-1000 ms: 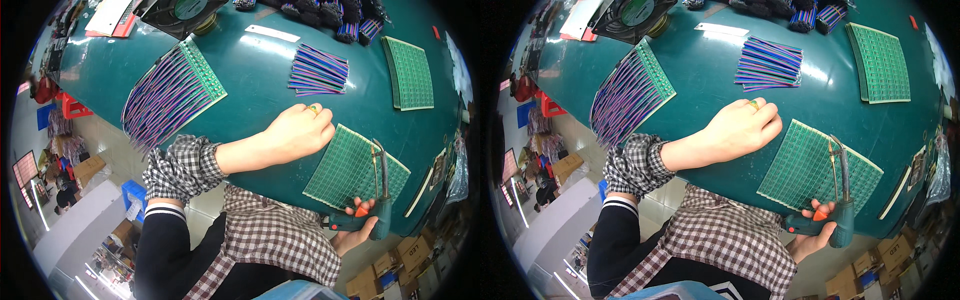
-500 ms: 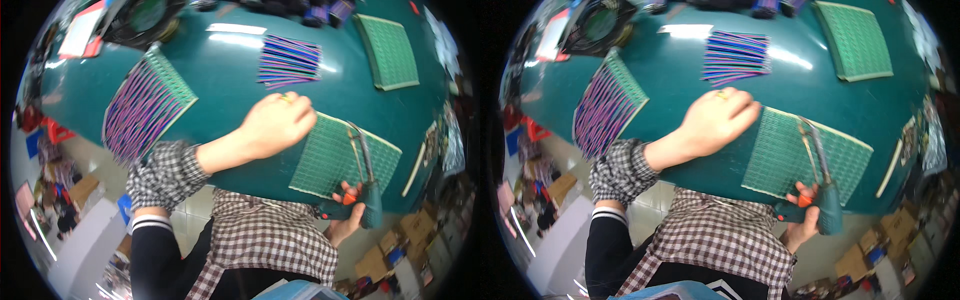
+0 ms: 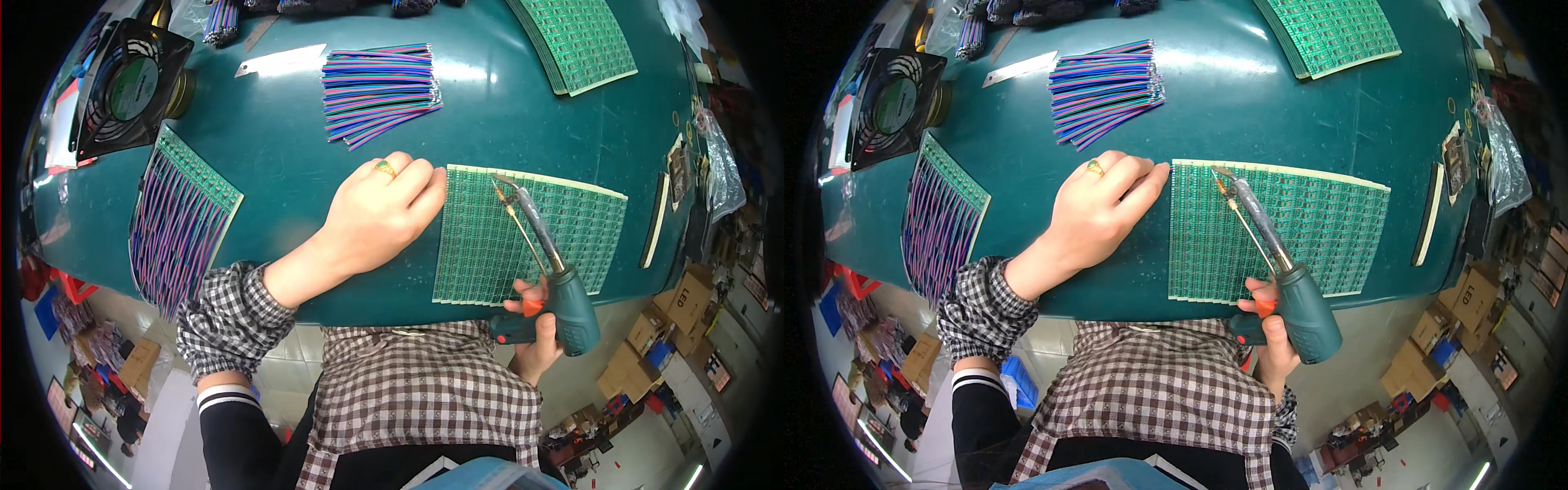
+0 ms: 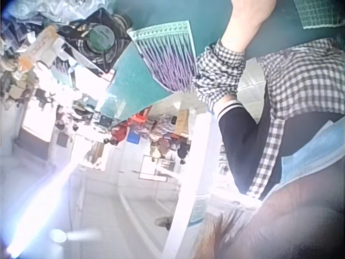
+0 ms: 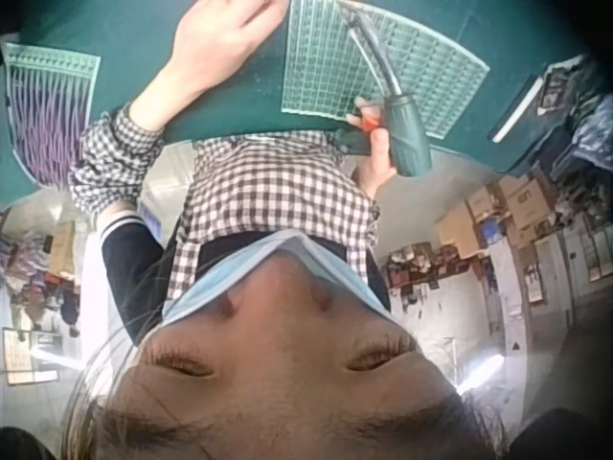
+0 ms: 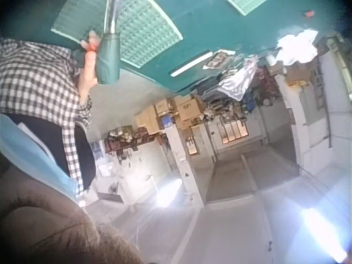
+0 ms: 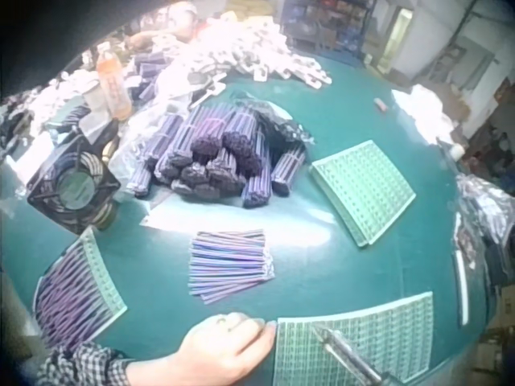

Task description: Soldering bundles of wires to a printed circuit board at a factory workstation.

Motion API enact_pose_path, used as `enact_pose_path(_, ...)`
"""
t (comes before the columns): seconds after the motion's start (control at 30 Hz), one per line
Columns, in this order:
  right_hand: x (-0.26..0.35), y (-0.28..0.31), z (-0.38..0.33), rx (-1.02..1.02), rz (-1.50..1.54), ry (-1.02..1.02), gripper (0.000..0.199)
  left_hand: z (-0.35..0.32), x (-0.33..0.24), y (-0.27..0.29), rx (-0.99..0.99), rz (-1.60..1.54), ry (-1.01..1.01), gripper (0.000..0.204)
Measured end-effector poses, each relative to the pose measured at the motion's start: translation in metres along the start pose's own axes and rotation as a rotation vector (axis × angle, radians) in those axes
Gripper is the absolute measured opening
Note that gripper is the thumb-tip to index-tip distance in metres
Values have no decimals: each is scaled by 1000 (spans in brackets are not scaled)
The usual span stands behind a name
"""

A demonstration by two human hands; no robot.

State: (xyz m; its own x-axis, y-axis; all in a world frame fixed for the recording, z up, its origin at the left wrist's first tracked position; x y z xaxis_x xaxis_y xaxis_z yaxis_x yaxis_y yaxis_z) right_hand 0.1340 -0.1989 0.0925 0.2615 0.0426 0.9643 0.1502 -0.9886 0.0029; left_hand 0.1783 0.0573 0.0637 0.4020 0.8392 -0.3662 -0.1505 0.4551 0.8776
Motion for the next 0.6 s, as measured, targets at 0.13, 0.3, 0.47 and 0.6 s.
enact_pose_path(0.13,2,-4,-1,24,-14,-3,58,0,-1,1,-15,7,-3,23)
enact_pose_path(0.3,4,-10,-1,84,-136,-35,67,1,0,-1,-1,-4,11,22)
enact_pose_path(0.47,2,-11,0,65,-124,-24,68,2,1,1,-56,-19,8,21)
enact_pose_path(0.6,2,-11,1,64,-110,-10,66,1,0,2,-111,-20,-5,19)
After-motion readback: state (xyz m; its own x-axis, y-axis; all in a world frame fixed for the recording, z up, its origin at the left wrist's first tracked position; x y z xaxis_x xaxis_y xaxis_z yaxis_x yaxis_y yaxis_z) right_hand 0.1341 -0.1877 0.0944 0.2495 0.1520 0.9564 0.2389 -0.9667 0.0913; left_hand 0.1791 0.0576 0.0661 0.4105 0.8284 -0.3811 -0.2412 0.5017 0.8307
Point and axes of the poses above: each hand's wrist, its own z-axis towards the middle knuckle, its own y-axis out of the back of the hand, x = y × z, the point moved 6 cm from there along z, towards the middle knuckle, and after that the axes turned 10 degrees about x, right-handed, at the moved point
